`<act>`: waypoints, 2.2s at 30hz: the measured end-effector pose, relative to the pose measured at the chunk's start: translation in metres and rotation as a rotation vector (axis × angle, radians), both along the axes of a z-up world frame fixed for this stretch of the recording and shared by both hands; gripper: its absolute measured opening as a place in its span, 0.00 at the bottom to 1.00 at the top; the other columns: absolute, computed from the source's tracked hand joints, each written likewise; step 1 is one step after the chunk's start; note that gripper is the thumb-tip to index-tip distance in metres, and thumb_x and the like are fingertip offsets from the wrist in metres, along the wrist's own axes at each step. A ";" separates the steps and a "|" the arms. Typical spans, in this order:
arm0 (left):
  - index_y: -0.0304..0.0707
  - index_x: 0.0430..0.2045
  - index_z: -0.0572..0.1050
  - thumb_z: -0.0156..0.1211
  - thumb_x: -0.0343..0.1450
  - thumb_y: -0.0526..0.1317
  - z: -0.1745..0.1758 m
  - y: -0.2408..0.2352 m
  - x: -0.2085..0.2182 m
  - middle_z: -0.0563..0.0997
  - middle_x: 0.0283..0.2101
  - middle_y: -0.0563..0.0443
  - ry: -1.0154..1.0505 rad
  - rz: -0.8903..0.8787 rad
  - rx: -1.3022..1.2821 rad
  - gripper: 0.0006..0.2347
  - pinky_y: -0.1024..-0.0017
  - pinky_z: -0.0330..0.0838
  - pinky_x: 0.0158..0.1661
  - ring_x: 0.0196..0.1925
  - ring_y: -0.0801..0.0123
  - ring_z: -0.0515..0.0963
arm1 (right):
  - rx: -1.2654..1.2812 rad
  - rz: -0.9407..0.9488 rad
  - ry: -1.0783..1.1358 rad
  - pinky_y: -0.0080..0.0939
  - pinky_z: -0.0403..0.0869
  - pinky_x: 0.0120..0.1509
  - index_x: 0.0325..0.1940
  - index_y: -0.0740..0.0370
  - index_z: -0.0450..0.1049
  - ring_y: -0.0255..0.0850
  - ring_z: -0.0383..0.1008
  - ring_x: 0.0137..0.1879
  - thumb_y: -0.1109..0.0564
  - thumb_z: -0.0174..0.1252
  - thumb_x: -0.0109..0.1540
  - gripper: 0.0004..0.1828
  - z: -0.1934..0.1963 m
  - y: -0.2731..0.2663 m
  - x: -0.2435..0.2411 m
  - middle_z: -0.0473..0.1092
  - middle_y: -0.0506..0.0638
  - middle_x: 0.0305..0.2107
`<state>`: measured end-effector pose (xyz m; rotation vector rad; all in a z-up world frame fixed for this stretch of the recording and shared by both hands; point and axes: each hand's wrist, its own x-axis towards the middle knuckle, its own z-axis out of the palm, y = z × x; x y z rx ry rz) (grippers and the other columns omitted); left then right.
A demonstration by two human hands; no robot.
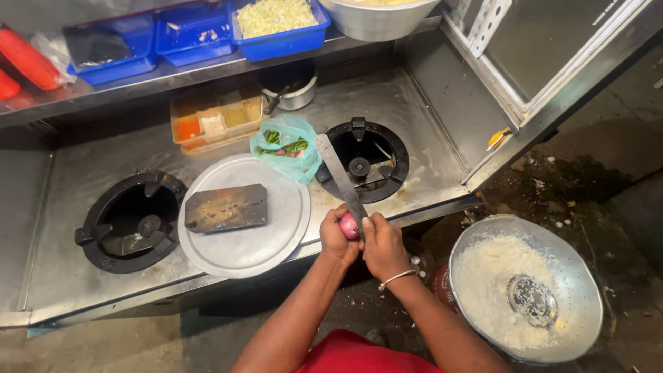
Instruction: The person uses a large knife to peel and chop red onions on a metal lid placed over a gas stove burner. They repeatedly slice the onions into small pieces, which fall onto the floor and into a nearby container.
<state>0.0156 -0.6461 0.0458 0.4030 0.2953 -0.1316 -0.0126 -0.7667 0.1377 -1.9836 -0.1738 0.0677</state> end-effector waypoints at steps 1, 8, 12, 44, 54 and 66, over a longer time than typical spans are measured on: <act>0.41 0.27 0.71 0.43 0.71 0.43 0.000 0.002 -0.001 0.76 0.26 0.48 0.027 0.014 -0.005 0.09 0.65 0.62 0.13 0.20 0.60 0.73 | -0.049 0.003 -0.060 0.45 0.71 0.27 0.29 0.67 0.68 0.44 0.74 0.18 0.52 0.47 0.70 0.19 0.002 0.004 -0.002 0.71 0.55 0.14; 0.41 0.23 0.70 0.48 0.70 0.43 -0.004 0.028 0.006 0.74 0.24 0.50 -0.070 0.087 0.028 0.08 0.66 0.67 0.18 0.21 0.63 0.73 | -0.127 -0.064 -0.112 0.53 0.72 0.34 0.32 0.67 0.68 0.57 0.76 0.25 0.53 0.46 0.71 0.18 0.004 0.037 -0.003 0.71 0.60 0.15; 0.37 0.27 0.72 0.48 0.68 0.40 -0.010 0.042 0.010 0.77 0.30 0.48 0.105 0.170 -0.027 0.07 0.65 0.74 0.36 0.32 0.62 0.77 | -0.127 -0.052 -0.040 0.55 0.72 0.34 0.34 0.67 0.68 0.58 0.77 0.26 0.52 0.45 0.70 0.17 -0.002 0.057 -0.020 0.71 0.61 0.16; 0.36 0.58 0.70 0.45 0.76 0.33 -0.031 0.041 0.000 0.78 0.47 0.47 -0.192 -0.291 0.200 0.16 0.68 0.75 0.48 0.46 0.64 0.77 | -0.600 -0.322 -0.349 0.56 0.71 0.36 0.27 0.59 0.76 0.57 0.76 0.29 0.40 0.63 0.62 0.21 -0.032 0.044 -0.028 0.73 0.58 0.20; 0.48 0.60 0.71 0.53 0.75 0.43 -0.065 0.073 0.004 0.82 0.52 0.58 0.000 -0.182 0.392 0.17 0.74 0.61 0.41 0.48 0.76 0.74 | -0.776 -0.332 -0.115 0.55 0.73 0.34 0.30 0.58 0.71 0.55 0.74 0.27 0.26 0.69 0.48 0.34 -0.101 -0.049 -0.033 0.72 0.57 0.18; 0.37 0.51 0.66 0.54 0.74 0.36 -0.023 0.074 -0.009 0.79 0.48 0.41 -0.027 -0.366 0.481 0.12 0.66 0.80 0.47 0.47 0.59 0.85 | 0.229 0.013 0.189 0.35 0.74 0.29 0.49 0.59 0.68 0.34 0.73 0.25 0.52 0.62 0.61 0.17 -0.118 -0.038 -0.011 0.71 0.47 0.25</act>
